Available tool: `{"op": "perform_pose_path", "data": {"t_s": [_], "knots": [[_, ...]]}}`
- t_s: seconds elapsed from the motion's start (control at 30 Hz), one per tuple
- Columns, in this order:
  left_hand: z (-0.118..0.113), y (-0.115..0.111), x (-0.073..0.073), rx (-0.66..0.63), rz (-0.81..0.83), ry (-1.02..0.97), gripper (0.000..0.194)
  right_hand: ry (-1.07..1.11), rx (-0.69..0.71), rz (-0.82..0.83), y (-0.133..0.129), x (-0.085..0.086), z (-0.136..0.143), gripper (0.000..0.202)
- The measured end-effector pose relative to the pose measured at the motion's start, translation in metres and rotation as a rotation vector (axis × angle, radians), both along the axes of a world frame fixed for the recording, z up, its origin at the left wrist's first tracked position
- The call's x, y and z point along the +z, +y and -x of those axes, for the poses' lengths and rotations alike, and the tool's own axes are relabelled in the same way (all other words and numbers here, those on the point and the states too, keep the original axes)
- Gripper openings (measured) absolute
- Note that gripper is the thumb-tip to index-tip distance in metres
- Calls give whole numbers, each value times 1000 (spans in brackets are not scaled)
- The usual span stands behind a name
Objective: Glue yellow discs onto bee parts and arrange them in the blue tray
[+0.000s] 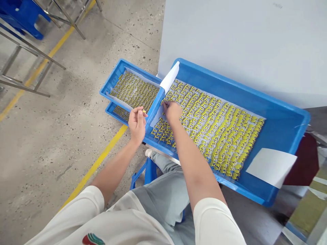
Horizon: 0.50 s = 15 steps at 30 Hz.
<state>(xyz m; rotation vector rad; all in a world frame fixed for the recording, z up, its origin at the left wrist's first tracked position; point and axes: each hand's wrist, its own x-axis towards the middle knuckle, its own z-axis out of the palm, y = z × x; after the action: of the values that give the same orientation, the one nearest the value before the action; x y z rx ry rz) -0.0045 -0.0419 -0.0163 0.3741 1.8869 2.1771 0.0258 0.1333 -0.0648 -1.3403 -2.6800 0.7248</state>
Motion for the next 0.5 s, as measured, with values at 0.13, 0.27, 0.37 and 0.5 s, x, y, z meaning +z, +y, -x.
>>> {"op": "perform_pose_path", "data": {"t_s": [0.13, 0.27, 0.37, 0.5], "knots": [[-1, -1, 1, -34, 6, 33, 40, 30, 23, -36, 0, 3, -1, 30], [-1, -1, 2, -78, 53, 52, 44, 125, 38, -46, -1, 4, -2, 28], [-2, -2, 5, -105, 94, 73, 46, 242, 30, -50, -5, 15, -6, 33], [-2, -3, 9, -109, 155, 145, 42, 698, 160, 162, -17, 50, -22, 36]]}}
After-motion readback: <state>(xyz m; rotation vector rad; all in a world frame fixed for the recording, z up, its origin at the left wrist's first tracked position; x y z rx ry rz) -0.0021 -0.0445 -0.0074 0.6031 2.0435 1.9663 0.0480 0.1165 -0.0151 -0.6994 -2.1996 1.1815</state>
